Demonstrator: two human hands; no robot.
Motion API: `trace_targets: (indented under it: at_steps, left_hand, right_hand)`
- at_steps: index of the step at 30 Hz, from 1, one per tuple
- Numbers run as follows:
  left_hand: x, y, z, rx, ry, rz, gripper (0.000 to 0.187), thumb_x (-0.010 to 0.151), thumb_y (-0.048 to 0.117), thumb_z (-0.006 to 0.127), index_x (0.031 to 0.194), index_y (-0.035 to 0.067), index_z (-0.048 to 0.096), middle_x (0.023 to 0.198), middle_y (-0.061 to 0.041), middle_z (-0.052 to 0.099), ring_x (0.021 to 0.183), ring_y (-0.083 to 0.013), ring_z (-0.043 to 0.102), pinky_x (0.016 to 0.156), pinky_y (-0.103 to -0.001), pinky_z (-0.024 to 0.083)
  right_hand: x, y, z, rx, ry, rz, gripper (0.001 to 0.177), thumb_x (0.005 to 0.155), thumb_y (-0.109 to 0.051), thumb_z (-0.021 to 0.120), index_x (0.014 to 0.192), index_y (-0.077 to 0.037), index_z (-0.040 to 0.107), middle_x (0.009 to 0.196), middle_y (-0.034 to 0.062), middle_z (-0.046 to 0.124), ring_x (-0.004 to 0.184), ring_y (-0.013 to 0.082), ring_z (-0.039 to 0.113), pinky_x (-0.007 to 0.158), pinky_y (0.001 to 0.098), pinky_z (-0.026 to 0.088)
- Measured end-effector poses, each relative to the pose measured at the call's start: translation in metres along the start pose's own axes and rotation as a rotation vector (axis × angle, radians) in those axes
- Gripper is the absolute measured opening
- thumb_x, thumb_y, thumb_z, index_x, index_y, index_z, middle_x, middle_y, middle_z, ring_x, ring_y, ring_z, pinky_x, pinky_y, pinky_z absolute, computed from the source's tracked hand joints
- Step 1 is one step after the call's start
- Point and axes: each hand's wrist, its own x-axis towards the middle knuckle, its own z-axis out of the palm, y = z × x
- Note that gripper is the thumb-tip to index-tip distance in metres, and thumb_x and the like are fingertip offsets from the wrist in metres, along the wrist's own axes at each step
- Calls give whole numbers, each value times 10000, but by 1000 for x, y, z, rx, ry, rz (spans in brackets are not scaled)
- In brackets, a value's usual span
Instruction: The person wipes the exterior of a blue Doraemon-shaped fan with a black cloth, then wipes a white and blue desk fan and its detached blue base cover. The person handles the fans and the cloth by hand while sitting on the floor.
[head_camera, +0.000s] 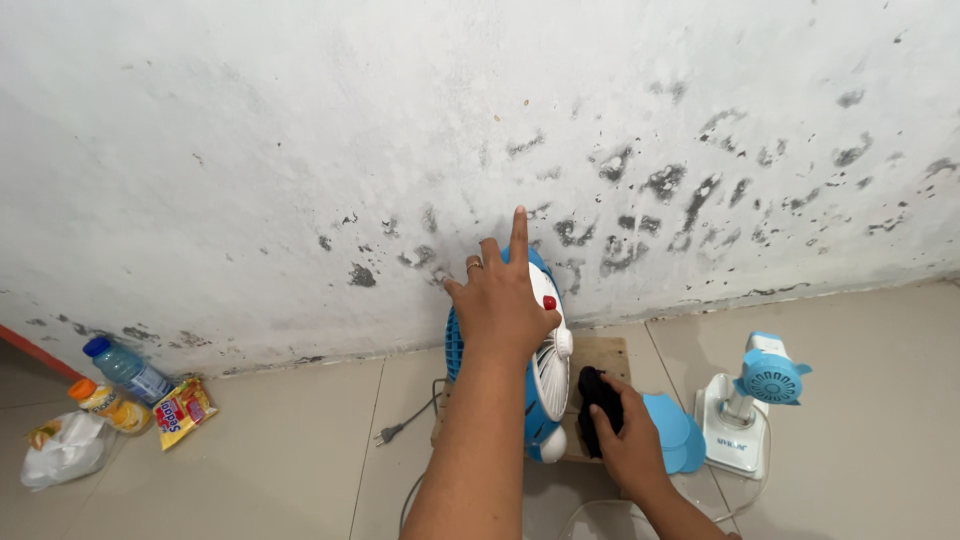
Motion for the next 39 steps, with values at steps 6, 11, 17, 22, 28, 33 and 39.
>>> trace_targets:
  at_steps: [6,11,17,22,28,33,39]
  left_hand:
    - [-23,3,18,-9,157,-33,1132,760,501,855,1586,98,194,1431,-184,440,1327,-389,469,974,-562,483]
    - [-47,0,36,-89,360,-145,1145,725,479,854,1562,17,224,1432,-206,429,1258,-387,488,925,-502,497]
    - [-55,-24,52,-174,493,-35,935,799,414,826,1483,8,333,1391,-168,517,1255,-366,513,954,-525,472]
    - [-46,-48,49,-246,384,212,962,739,413,847,1514,126,354,1387,-98,546,1268,-361,505,1000,-551,430]
    - [-42,-63,42,-163,387,204,965,681,516,877,1479,258,400,1294,-93,558,1227,-325,520,998,-652,370]
    - [-48,-62,44,-287,470,232,957,680,449,881,1506,212,457,1210,-98,606,1112,-330,605,867,-479,547]
    - [-50,-59,46,-367,536,226,978,577,409,938,1364,48,484,1167,-121,642,1079,-364,636,827,-463,566]
  right_hand:
    - [-2,-1,1,-36,-17,5,488,889,-137,673,1361,-87,562,1270,163,666,1141,331,674,953,389,525]
    - [-1,-5,2,-98,-24,-7,486,887,-128,666,1362,-106,564,1291,151,645,1170,344,654,974,396,518]
    - [3,5,3,-122,-3,-73,486,878,-106,676,1352,-96,569,1279,171,648,1159,358,649,967,407,514]
    - [11,14,1,-18,-50,138,471,893,-99,677,1352,-114,572,1119,144,726,972,287,748,830,384,585]
    - [39,-27,-20,404,306,500,323,948,-4,610,1270,-1,633,1044,152,709,850,287,704,673,391,587]
    - [66,-132,-30,101,394,-363,427,935,35,562,1353,-34,615,1288,171,635,1195,269,634,1035,372,494]
    - [65,-202,9,-148,68,-805,413,909,21,571,1295,-83,676,1431,193,584,1387,424,409,1131,458,318]
